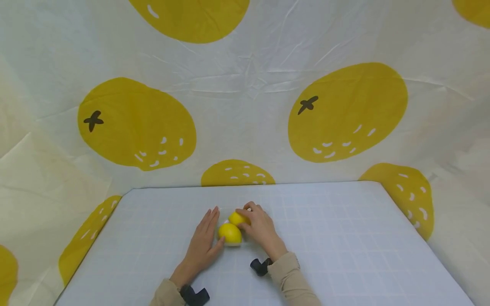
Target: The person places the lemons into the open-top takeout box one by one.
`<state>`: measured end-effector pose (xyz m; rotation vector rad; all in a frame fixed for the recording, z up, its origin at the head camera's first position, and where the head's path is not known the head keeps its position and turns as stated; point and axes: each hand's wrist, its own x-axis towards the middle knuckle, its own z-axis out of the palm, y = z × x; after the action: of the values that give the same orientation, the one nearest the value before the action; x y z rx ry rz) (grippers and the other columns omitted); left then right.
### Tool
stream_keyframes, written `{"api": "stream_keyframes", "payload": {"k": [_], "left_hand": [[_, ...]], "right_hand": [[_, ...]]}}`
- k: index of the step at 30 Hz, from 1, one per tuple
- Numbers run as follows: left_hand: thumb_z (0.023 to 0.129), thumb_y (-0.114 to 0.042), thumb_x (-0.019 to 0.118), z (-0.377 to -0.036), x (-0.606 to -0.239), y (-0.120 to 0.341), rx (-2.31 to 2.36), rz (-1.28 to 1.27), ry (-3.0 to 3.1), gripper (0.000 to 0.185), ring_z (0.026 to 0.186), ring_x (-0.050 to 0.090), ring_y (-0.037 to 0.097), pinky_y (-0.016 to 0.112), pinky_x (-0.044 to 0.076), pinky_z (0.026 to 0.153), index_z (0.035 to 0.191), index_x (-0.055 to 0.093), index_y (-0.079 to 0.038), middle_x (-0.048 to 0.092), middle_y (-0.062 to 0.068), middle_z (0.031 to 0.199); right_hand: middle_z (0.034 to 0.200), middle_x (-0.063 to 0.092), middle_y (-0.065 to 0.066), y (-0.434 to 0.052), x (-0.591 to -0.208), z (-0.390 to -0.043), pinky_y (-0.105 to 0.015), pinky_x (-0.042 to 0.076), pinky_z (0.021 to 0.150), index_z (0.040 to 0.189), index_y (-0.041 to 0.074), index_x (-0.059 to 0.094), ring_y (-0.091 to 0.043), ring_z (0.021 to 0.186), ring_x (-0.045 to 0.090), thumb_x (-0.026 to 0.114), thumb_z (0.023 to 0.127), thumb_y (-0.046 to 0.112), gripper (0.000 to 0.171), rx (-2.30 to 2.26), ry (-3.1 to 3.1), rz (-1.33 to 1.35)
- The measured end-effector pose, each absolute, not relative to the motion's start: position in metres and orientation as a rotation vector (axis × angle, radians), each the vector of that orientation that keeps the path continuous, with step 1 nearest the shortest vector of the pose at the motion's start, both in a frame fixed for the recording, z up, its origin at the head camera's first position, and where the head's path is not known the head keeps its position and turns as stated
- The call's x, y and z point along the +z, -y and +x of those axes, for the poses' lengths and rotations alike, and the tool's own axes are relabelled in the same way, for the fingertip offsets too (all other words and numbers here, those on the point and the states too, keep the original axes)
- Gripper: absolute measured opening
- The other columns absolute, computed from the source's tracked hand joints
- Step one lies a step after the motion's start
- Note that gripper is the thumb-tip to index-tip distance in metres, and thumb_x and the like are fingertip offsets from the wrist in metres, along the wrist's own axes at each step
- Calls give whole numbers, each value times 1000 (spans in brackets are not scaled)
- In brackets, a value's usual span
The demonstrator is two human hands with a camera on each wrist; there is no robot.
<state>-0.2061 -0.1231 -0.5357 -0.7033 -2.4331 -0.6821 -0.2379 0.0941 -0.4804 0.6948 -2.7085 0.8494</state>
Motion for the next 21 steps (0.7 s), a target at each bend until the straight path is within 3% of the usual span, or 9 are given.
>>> {"api": "stream_keyframes", "payload": {"k": [6, 21], "left_hand": [[95, -37, 53, -204, -533, 123, -684, -694, 2456, 72, 145, 29, 40, 56, 29, 113, 152, 33, 2, 29, 14, 160], [94, -36, 55, -206, -535, 120, -683, -694, 2446, 72, 143, 31, 43, 56, 28, 113, 150, 35, 5, 32, 17, 158]], "right_hand": [[118, 59, -3, -94, -482, -238, -44, 53, 86, 126, 15, 70, -25, 104, 58, 78, 85, 23, 43, 862, 2713, 704], [119, 57, -5, -97, -474, -237, -38, 51, 77, 124, 15, 71, -22, 98, 52, 77, 86, 21, 39, 860, 2691, 723]]}}
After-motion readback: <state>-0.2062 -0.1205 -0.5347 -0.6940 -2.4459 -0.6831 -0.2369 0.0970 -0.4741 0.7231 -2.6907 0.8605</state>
